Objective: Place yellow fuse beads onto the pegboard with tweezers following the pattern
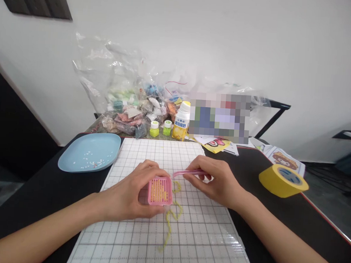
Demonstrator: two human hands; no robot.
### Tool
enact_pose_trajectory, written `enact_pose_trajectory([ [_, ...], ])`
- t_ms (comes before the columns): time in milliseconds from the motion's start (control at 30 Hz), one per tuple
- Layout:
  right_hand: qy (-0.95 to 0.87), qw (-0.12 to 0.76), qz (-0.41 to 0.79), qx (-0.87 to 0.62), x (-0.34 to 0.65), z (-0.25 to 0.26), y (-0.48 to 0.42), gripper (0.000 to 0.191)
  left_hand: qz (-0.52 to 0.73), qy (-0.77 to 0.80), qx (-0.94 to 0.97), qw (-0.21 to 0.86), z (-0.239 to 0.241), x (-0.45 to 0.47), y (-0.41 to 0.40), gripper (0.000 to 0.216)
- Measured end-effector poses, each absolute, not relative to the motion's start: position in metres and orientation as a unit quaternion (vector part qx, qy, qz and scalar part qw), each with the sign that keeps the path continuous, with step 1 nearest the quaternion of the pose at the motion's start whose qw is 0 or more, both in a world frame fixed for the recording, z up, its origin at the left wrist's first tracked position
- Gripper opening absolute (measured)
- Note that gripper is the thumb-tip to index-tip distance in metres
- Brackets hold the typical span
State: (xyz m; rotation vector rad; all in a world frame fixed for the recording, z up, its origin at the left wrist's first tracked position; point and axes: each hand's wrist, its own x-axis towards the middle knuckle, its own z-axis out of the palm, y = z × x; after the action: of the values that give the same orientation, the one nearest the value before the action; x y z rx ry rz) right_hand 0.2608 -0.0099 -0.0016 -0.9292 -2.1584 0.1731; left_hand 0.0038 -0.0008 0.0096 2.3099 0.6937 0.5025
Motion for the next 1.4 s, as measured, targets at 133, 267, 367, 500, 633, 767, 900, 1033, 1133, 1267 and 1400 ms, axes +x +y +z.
enact_pose_trajectory([
  [133,-0.851,0.395,0.078,-0.338,0.251,-0.001,-0.016,0.014,0.214,0.260,0.889,0.311,0.007,0.004,-0.001,0.048],
  [267,-0.864,0.371,0.069,-0.334,0.248,-0.003,-0.017,0.014,0.225,0.258,0.891,0.298,0.007,0.005,-0.002,0.048],
  [367,-0.865,0.368,0.069,-0.334,0.248,-0.004,-0.016,0.015,0.224,0.259,0.891,0.298,0.008,0.005,-0.002,0.047],
  [500,-0.866,0.368,0.070,-0.332,0.248,-0.005,-0.016,0.015,0.228,0.256,0.893,0.292,0.009,0.005,-0.003,0.047],
  [633,-0.867,0.361,0.069,-0.336,0.246,-0.006,-0.017,0.015,0.233,0.250,0.895,0.285,0.009,0.006,-0.002,0.045],
  [767,-0.867,0.362,0.071,-0.337,0.246,-0.006,-0.017,0.016,0.233,0.250,0.896,0.282,0.009,0.007,-0.002,0.044],
  [900,-0.866,0.364,0.069,-0.336,0.246,-0.006,-0.017,0.016,0.233,0.253,0.897,0.279,0.009,0.006,-0.003,0.045],
  [1033,-0.866,0.364,0.066,-0.337,0.246,-0.006,-0.017,0.016,0.229,0.258,0.895,0.282,0.008,0.005,-0.003,0.047],
  [1133,-0.867,0.363,0.063,-0.335,0.246,-0.006,-0.017,0.016,0.229,0.255,0.896,0.281,0.007,0.005,-0.002,0.048],
  [1267,-0.868,0.365,0.056,-0.332,0.246,-0.006,-0.017,0.015,0.232,0.250,0.898,0.279,0.008,0.006,-0.002,0.045],
  [1400,-0.867,0.366,0.059,-0.334,0.246,-0.006,-0.017,0.017,0.228,0.249,0.899,0.278,0.009,0.006,-0.002,0.045],
])
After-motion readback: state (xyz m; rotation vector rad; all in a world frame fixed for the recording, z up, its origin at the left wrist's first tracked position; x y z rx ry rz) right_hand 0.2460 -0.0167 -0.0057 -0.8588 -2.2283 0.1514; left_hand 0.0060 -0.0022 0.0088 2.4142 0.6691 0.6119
